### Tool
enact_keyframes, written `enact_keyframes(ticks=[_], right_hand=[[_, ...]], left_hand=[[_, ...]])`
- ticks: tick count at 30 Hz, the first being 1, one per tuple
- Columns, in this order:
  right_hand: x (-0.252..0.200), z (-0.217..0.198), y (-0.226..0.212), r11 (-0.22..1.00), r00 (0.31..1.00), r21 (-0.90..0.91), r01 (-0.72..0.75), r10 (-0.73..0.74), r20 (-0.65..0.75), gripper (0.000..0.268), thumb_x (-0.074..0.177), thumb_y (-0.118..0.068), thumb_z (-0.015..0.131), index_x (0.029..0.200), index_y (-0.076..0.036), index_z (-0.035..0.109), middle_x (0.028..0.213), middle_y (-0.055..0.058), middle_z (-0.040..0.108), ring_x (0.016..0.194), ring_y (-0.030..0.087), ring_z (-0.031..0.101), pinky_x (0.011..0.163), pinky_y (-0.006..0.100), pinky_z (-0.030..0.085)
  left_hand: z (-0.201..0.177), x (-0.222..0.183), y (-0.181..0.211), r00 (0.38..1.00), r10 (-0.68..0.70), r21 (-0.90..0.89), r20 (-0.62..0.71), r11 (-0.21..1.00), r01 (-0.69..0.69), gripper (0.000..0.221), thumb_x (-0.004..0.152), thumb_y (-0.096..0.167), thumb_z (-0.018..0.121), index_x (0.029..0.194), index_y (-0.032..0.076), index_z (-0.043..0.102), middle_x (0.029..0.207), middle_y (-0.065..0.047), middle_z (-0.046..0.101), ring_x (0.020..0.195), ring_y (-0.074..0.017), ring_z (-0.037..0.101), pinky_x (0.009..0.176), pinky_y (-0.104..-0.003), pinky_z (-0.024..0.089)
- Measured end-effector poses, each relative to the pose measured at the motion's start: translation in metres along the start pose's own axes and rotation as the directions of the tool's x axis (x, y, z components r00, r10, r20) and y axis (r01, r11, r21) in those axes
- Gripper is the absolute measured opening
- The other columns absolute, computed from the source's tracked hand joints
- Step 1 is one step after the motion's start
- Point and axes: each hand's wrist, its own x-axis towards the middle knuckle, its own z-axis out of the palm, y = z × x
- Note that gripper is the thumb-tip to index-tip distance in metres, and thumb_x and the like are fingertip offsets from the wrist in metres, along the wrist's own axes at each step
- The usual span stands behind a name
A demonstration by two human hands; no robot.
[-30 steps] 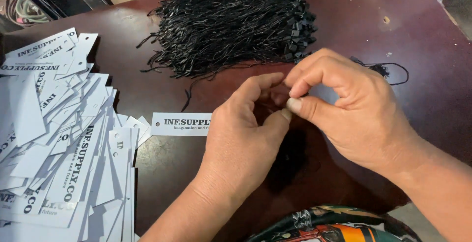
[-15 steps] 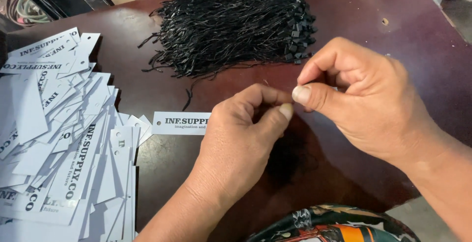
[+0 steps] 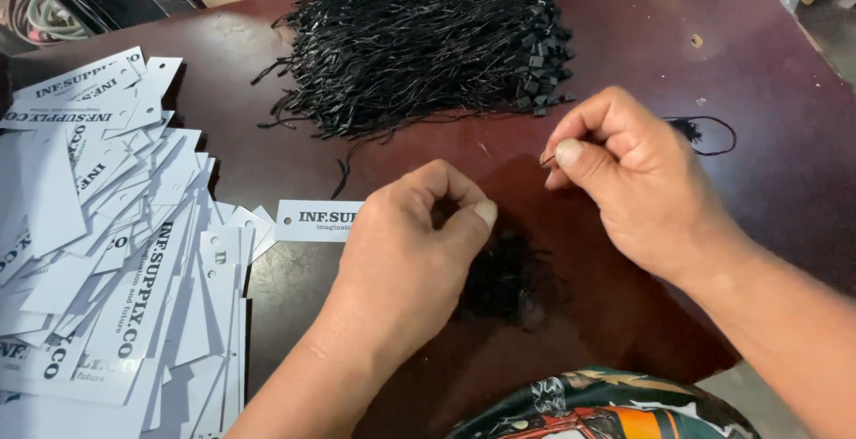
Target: The person is sitting at a table, meticulously untangling and sorting black plastic tag fasteners from a large, messy pile into a smaller, organized group.
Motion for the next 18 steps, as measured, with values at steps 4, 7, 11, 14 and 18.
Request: enact_keyframes(ticks=[4, 7, 11, 14, 18], right_hand=[[-0.009, 0.002, 0.001, 0.999, 1.0, 0.039, 0.017, -0.016, -0.001, 0.002, 0.102, -0.008, 0.058, 0.101, -0.006, 0.059, 0.09, 0.006, 0.068, 0.077, 0.014, 0.068, 0.077, 0.026, 0.056], [-0.011, -0.006, -0.019, 0.975, 0.979, 0.088, 0.203, -0.202, -0.016, 0.007, 0.102, -0.005, 0.064, 0.107, -0.004, 0.059, 0.096, 0.006, 0.063, 0.08, 0.012, 0.061, 0.078, 0.024, 0.053], [-0.005, -0.016, -0.037, 0.951, 0.953, 0.079, 0.3, -0.295, -0.067, 0.008, 0.105, 0.0, 0.063, 0.108, 0.003, 0.056, 0.093, 0.013, 0.062, 0.077, 0.016, 0.062, 0.076, 0.024, 0.053], [-0.002, -0.017, -0.027, 0.97, 0.974, 0.118, 0.211, -0.198, -0.113, 0.007, 0.107, 0.0, 0.061, 0.108, 0.002, 0.055, 0.088, 0.013, 0.062, 0.076, 0.016, 0.062, 0.076, 0.025, 0.053], [0.003, -0.009, -0.004, 0.971, 0.991, 0.21, 0.116, -0.098, -0.091, 0.006, 0.104, -0.005, 0.06, 0.105, -0.003, 0.055, 0.079, 0.01, 0.06, 0.073, 0.015, 0.061, 0.073, 0.026, 0.053]], left_hand=[[0.012, 0.004, -0.014, 0.987, 0.152, -0.22, -0.052, 0.962, -0.16, 0.038, 0.077, 0.031, 0.068, 0.112, 0.02, 0.072, 0.103, 0.008, 0.082, 0.087, -0.0034, 0.075, 0.082, -0.021, 0.058], [0.018, 0.0, -0.014, 0.851, 0.512, -0.294, -0.12, 0.8, -0.523, 0.088, 0.079, 0.037, 0.073, 0.153, 0.008, 0.038, 0.148, -0.016, 0.059, 0.137, -0.0262, 0.059, 0.111, -0.038, 0.047], [0.013, -0.011, -0.002, 0.954, 0.279, -0.456, 0.106, 0.866, -0.203, 0.012, 0.095, 0.015, 0.067, 0.087, 0.008, 0.073, 0.062, -0.003, 0.065, 0.056, -0.0091, 0.057, 0.059, -0.025, 0.047], [0.002, -0.021, -0.005, 0.959, 0.264, -0.581, 0.103, 0.799, -0.157, 0.016, 0.097, 0.014, 0.065, 0.091, 0.002, 0.075, 0.063, -0.005, 0.064, 0.059, -0.0115, 0.058, 0.06, -0.025, 0.048], [-0.007, -0.027, -0.014, 0.936, 0.315, -0.763, 0.16, 0.641, -0.085, 0.023, 0.094, 0.011, 0.066, 0.109, -0.004, 0.077, 0.069, -0.012, 0.069, 0.063, -0.0174, 0.064, 0.068, -0.029, 0.054]])
